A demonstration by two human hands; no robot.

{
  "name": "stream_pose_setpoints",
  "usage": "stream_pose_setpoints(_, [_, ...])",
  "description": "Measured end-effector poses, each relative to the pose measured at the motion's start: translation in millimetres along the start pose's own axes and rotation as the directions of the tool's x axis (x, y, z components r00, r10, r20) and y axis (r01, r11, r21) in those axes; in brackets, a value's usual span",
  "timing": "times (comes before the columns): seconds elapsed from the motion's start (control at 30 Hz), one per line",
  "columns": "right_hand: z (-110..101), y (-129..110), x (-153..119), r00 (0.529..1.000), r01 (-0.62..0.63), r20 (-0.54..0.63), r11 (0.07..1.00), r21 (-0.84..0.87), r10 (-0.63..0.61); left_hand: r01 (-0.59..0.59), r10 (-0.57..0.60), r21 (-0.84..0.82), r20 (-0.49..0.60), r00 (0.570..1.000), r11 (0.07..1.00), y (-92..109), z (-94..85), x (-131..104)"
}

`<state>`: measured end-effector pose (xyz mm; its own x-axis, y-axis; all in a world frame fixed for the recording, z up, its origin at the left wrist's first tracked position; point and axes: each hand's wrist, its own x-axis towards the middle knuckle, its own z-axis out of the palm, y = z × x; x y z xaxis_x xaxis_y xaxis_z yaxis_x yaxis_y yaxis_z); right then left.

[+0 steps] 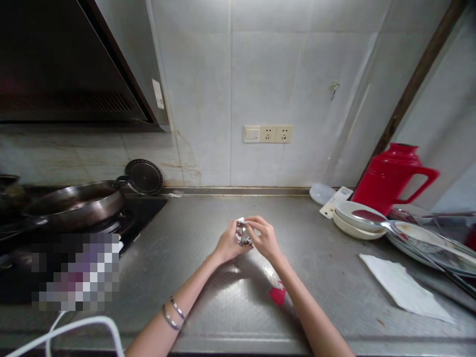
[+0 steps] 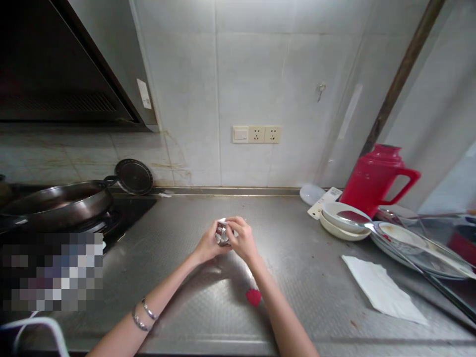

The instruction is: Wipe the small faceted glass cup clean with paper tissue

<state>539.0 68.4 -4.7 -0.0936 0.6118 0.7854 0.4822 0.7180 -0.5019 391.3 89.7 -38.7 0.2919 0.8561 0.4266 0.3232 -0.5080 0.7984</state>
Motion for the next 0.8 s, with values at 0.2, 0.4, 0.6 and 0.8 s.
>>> stream_pose_setpoints(0.2, [-1.5, -2.1, -3.0, 0.995, 0.092, 0.031, 0.996, 0.001, -0.092, -0.044, 0.044, 0.081, 0.001, 0.999, 0.996, -1.3, -2.3, 1.6])
stream_pose_setpoints(0.4, [-3.7, -11.1, -2.0, 0.993, 0.112, 0.036, 0.993, 0.022, -0.113, -0.052, 0.054, 0.041, -0.045, 0.998, 0.998, -1.8, -4.7, 3.4])
stream_pose_setpoints(0.6, [-6.8, -15.8, -2.0, 0.998, 0.013, 0.055, 0.989, 0.146, -0.021, -0.001, -0.013, -0.180, -0.076, 0.997, 0.984, -4.6, -3.8, 6.6])
stream_pose_setpoints(0.8, [-10.6, -9.6, 1.9, 0.947, -0.226, -0.187, 0.956, 0.187, 0.261, 0.064, -0.079, -0.241, -0.054, 0.995, 0.968, -0.1, -7.8, 8.6])
